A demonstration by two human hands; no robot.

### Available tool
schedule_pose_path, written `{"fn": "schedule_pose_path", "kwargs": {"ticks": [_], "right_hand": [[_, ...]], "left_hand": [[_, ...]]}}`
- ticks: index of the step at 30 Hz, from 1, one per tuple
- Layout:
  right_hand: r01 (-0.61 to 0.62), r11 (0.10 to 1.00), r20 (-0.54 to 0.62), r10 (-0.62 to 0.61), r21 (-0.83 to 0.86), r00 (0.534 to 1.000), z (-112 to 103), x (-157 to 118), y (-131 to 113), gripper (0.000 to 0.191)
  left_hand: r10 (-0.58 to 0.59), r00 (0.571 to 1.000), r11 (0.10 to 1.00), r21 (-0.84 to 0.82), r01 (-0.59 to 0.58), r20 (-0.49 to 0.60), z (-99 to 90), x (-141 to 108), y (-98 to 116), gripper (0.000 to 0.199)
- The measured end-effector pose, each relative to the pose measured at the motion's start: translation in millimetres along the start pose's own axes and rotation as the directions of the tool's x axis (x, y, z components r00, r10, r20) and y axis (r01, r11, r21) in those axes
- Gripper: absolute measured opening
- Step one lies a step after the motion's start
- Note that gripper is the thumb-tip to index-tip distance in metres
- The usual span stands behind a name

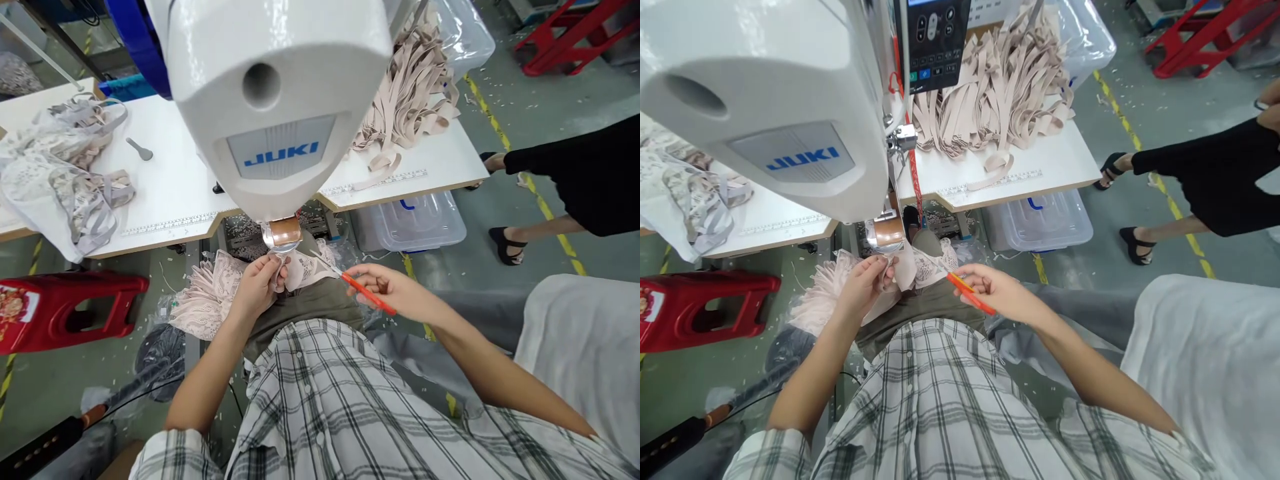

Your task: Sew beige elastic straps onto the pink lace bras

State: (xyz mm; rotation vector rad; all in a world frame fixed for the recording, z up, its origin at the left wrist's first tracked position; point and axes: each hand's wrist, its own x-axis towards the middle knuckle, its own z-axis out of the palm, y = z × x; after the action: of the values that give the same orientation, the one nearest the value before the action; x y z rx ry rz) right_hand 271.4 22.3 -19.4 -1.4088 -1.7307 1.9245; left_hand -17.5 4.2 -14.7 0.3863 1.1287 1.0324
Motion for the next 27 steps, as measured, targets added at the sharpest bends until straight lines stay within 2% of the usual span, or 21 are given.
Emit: {"fn": "schedule_pose_path", "kwargs": {"ticks": [1, 3, 5, 8, 13, 20, 24, 27], "right_hand": [[0.040, 0.997, -0.049, -0.044, -0.067, 0.998, 10.2, -3.2, 2.8, 0.053], [0.126, 0.944, -0.128, -0.171, -0.304, 0.977, 25.2, -7.2, 1.6, 0.048], [0.187, 0.834, -0.135, -0.296, -0.518, 0.946, 33.6, -7.4, -4.8, 0.042], [0.230, 0.712, -0.143, -0.422, -0.663, 0.895, 38.6, -1.6, -13.6, 0.036], [0.289, 0.648, -0.114, -0.505, -0.704, 0.855, 40.4, 11.2, -15.8, 0.036], [0.311, 0.624, -0.035, -0.477, -0.717, 0.878, 37.5, 20.9, -8.8, 0.040], [0.313, 0.664, -0.029, -0.451, -0.679, 0.892, 32.2, 18.5, -5.6, 0.038], [0.269, 0.733, -0.111, -0.424, -0.625, 0.899, 30.5, 12.3, -5.1, 0.037]], "left_hand": [[0.000, 1.000, 1.000, 0.005, 0.000, -0.007, 0.6, 0.0, -0.2, 0.036], [0.002, 1.000, 1.000, 0.019, -0.002, -0.017, 2.6, -0.3, -0.7, 0.036], [0.003, 1.000, 0.999, 0.034, -0.003, -0.018, 5.1, -0.7, -1.7, 0.036], [0.011, 1.000, 0.998, 0.057, -0.010, -0.005, 7.8, -1.5, -3.9, 0.032], [0.047, 0.999, 0.989, 0.138, -0.050, 0.020, 6.7, -3.5, -7.2, 0.028], [0.085, 0.996, 0.957, 0.276, -0.085, 0.011, 6.6, -7.6, -6.1, 0.021], [0.064, 0.997, 0.975, 0.211, -0.072, 0.047, 3.5, -5.9, -7.0, 0.014], [0.038, 0.998, 0.989, 0.143, -0.044, 0.048, -1.1, -3.3, -8.2, 0.018]]}}
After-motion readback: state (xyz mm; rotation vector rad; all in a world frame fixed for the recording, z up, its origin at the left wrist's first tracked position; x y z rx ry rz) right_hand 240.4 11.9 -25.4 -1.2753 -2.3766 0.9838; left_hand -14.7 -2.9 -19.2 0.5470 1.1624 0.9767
